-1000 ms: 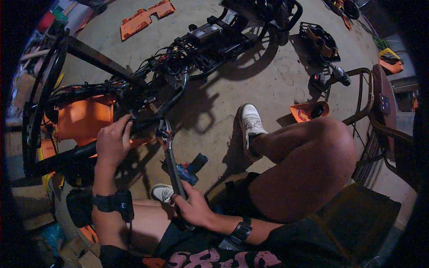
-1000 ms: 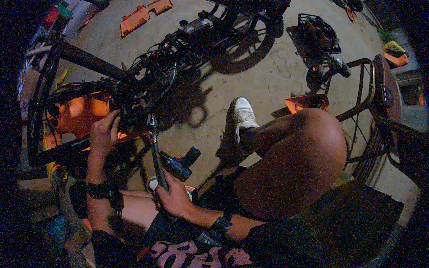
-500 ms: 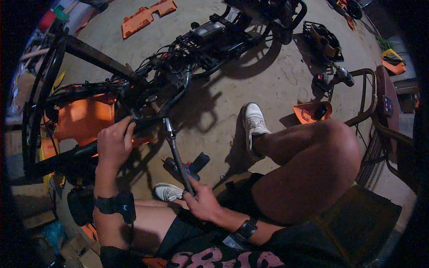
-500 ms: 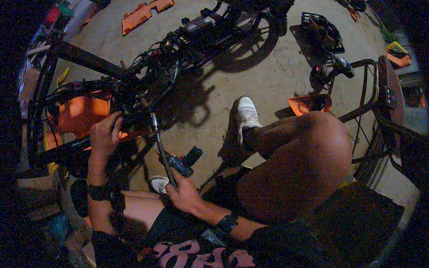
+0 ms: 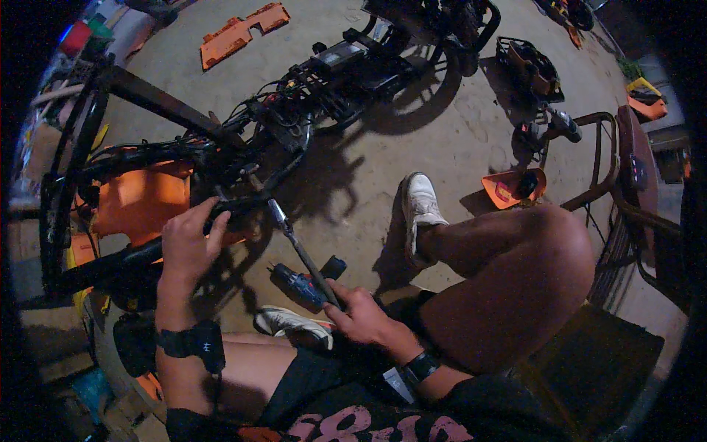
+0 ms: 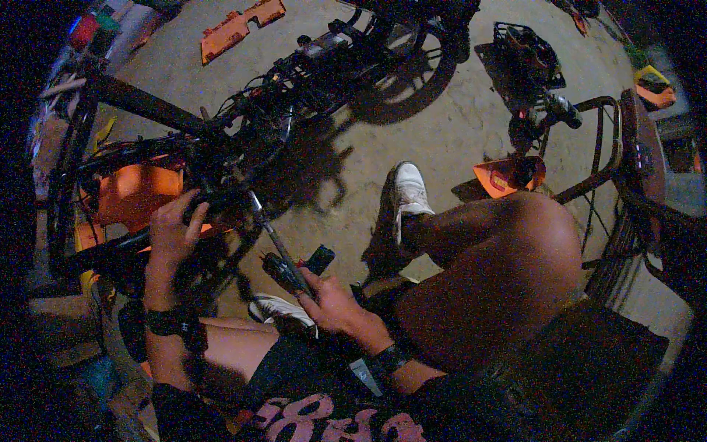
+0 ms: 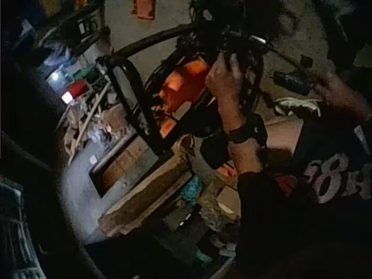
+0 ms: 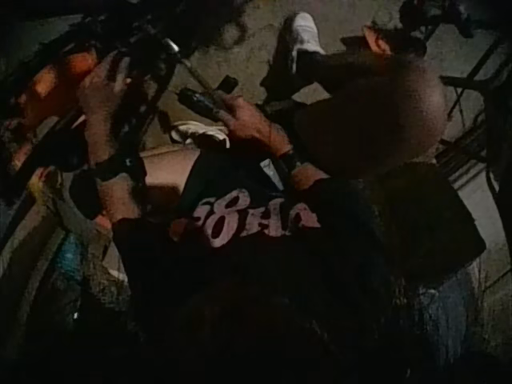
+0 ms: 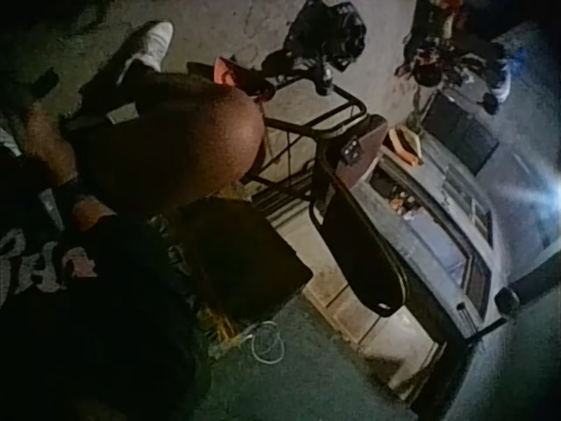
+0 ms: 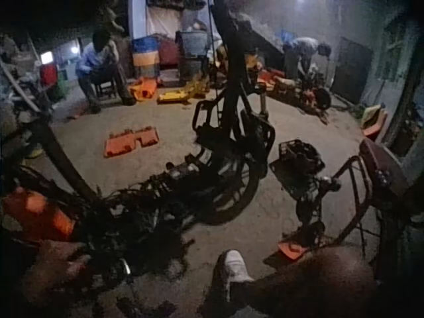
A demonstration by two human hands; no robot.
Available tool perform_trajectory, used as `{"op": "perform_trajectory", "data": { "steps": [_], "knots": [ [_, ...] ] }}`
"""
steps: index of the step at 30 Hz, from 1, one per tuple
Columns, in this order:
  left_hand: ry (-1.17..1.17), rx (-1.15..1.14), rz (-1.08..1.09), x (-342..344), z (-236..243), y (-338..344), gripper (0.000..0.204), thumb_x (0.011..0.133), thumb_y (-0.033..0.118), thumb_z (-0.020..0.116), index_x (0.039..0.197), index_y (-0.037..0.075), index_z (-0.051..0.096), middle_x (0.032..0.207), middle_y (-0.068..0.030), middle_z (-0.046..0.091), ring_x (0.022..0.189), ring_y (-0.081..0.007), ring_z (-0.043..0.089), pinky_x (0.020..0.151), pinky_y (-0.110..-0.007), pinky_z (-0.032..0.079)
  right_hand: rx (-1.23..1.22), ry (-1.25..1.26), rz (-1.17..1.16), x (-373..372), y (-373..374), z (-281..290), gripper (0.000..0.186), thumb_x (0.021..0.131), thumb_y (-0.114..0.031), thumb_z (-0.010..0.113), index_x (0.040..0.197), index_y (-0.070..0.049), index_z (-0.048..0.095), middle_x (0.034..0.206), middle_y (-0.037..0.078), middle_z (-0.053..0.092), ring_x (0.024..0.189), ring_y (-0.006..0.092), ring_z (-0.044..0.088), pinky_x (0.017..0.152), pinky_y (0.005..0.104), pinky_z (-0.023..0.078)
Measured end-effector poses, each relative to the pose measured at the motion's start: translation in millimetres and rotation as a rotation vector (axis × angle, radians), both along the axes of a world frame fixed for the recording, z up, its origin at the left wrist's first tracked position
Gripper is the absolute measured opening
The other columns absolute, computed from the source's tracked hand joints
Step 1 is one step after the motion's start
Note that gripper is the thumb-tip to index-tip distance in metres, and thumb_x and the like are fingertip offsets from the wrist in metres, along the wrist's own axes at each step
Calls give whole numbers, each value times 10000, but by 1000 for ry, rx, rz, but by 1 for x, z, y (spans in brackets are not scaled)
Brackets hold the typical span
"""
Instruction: Tightening bolts and adjusting components on a motorcycle frame using a wrench and drill.
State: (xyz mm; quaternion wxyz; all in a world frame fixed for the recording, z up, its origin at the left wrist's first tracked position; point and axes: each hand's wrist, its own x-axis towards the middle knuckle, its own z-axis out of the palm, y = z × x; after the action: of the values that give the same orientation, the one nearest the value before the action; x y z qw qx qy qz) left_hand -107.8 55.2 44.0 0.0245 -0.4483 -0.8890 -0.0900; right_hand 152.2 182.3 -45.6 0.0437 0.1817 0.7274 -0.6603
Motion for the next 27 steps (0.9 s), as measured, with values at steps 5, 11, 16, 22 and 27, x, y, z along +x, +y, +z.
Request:
{"op": "perform_trajectory", "data": {
  "steps": [5,11,16,22,27],
  "knots": [
    [-4,-80,56,5,7,-2,345,809,305,635,1039,49,611,859,-164,655,773,-342,630,680,-422,492,56,36,46,2,4,-14,440,841,-135,555,1234,45,477,612,146,539,530,172,507,552,331,450],
    [57,-139,102,10,8,1,363,794,352,636,1012,66,589,824,-137,649,744,-328,627,647,-425,486,-127,-1,17,3,-1,-18,425,855,-158,555,1244,-3,481,659,34,514,564,116,488,534,297,437],
    [74,-195,146,13,8,11,352,777,410,640,868,72,609,760,-132,648,708,-323,625,601,-434,477,-86,-154,113,2,12,-12,498,833,-164,570,1247,80,443,843,232,634,777,305,633,757,377,487],
    [133,-217,91,5,3,6,366,747,430,670,677,74,626,604,-130,609,602,-332,611,533,-429,470,-36,-104,101,1,9,-12,479,833,-155,566,1235,81,458,858,249,626,790,327,629,762,393,481],
    [145,-144,32,0,-2,1,311,754,376,679,672,80,629,585,-143,594,567,-335,599,509,-424,466,-74,-78,74,0,8,-12,464,838,-150,557,1240,60,463,791,199,590,727,272,580,686,372,460]
  ]
}}
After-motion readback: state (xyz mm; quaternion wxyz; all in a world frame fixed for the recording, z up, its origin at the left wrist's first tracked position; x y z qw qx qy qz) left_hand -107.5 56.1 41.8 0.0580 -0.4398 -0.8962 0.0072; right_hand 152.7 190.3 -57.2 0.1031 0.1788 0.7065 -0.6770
